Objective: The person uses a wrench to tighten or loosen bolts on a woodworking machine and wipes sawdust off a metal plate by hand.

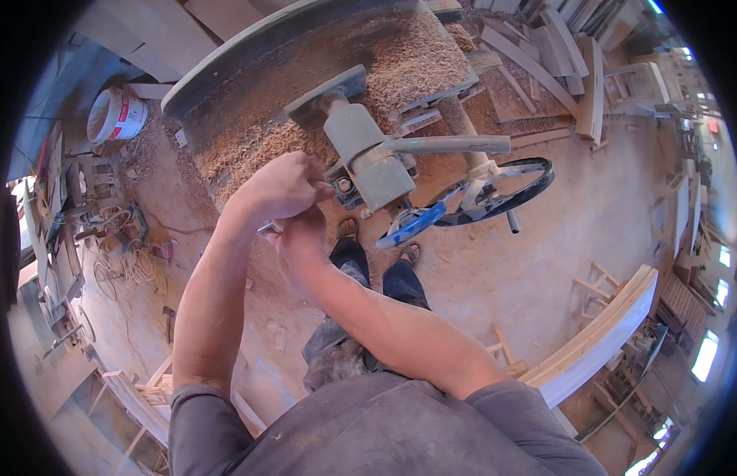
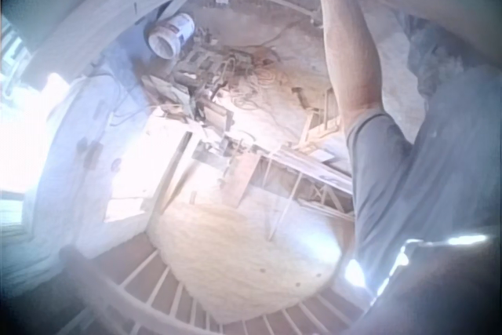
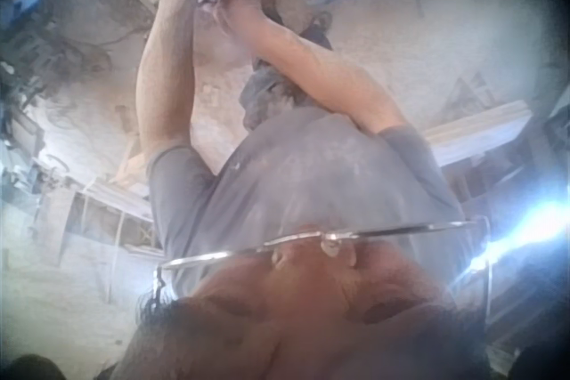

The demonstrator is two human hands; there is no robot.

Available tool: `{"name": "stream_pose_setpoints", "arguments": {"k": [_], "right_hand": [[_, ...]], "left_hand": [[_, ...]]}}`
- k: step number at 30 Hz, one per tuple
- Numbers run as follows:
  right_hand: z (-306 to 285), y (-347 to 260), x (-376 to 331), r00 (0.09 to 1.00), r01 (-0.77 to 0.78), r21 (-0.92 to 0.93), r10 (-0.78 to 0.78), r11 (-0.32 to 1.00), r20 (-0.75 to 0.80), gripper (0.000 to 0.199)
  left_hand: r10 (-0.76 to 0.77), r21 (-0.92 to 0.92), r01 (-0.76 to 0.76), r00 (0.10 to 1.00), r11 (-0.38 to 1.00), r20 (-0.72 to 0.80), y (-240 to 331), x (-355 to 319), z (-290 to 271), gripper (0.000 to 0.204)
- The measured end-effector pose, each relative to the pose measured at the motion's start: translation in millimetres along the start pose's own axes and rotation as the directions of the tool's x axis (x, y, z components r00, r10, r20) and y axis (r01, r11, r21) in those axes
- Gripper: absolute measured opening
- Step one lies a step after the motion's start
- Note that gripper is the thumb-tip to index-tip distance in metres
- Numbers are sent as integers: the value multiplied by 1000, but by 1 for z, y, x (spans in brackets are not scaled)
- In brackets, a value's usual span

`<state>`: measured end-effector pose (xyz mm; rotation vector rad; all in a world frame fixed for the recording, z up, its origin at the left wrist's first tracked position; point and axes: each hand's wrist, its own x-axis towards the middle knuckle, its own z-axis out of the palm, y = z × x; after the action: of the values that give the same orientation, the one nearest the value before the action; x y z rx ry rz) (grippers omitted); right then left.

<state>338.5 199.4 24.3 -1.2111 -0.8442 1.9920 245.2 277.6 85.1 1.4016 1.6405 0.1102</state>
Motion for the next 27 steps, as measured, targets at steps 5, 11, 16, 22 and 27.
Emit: {"name": "stream_pose_setpoints", "arguments": {"k": [5, 11, 16, 22, 27], "right_hand": [[-21, -1, -12, 984, -176, 335, 152, 926, 96, 21], [-55, -24, -50, 970, -244, 232, 237, 942, 56, 25], [-85, -46, -64, 961, -270, 146, 255, 952, 111, 22], [-78, -51, -71, 952, -302, 196, 285, 933, 114, 14], [-83, -48, -70, 957, -287, 127, 278, 950, 83, 24]], "left_hand": [[-66, -164, 58, 997, 985, -42, 2, -13, 14, 32], [-198, -608, 77, 971, 790, -135, -1, -28, 72, 42], [-311, -951, -4, 945, 310, -105, 26, -35, 114, 43], [-153, -978, 104, 985, 183, 76, 9, -45, 118, 41], [-222, -966, 68, 975, 250, 11, 16, -52, 124, 44]]}}
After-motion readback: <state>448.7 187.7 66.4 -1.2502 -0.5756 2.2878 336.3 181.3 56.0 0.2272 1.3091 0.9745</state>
